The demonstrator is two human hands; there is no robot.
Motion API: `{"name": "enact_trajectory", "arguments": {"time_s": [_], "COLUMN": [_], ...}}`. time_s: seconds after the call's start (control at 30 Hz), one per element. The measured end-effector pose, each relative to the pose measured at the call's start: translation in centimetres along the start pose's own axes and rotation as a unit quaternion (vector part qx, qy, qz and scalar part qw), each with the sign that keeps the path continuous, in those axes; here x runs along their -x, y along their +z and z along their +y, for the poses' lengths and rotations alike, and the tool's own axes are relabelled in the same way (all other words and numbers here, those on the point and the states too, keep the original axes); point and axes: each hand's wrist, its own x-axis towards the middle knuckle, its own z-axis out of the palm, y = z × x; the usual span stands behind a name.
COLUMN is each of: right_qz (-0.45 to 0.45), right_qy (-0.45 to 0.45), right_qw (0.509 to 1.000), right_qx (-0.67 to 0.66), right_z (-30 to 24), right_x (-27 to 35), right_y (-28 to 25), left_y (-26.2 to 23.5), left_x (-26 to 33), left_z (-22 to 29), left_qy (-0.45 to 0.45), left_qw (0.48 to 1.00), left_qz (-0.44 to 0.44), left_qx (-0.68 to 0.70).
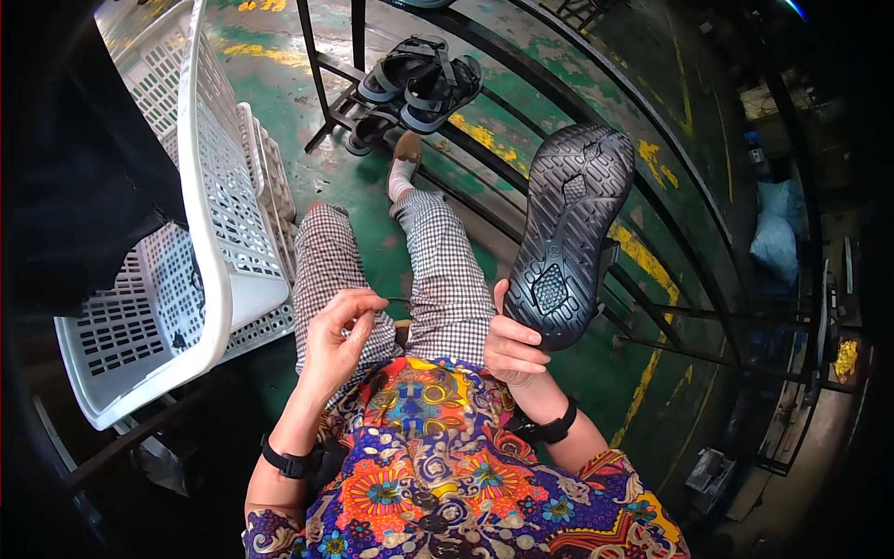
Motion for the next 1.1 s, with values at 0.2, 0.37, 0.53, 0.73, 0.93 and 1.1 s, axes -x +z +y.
{"name": "enact_trajectory", "arguments": {"time_s": [0.2,0.37,0.53,0.73,0.93,1.1], "right_qz": [-0.016,0.004,-0.016,0.138,0.495,0.440], "right_qy": [-0.008,0.010,0.040,-0.040,-0.231,-0.230], "right_qw": [1.000,1.000,0.999,0.977,0.707,0.650], "right_qx": [-0.005,-0.026,0.002,0.157,0.450,0.575], "right_z": [-0.2,-0.3,-0.5,-0.9,-6.7,-13.0], "right_x": [1.0,1.3,0.8,0.7,-0.1,-1.9], "right_y": [-0.9,-1.4,-1.9,-0.9,-1.7,-3.9], "left_y": [0.5,0.6,0.6,0.5,-1.9,-5.4], "left_x": [-0.1,-0.3,-0.3,0.0,0.4,2.0], "left_z": [-0.2,-0.3,-0.7,-0.9,2.0,5.7], "left_qy": [-0.015,-0.012,-0.009,-0.022,0.003,0.041], "left_qw": [1.000,0.999,0.999,0.999,0.996,0.991], "left_qz": [-0.020,-0.031,-0.040,-0.031,-0.041,-0.036], "left_qx": [-0.007,-0.025,-0.025,-0.028,-0.074,-0.124]}}
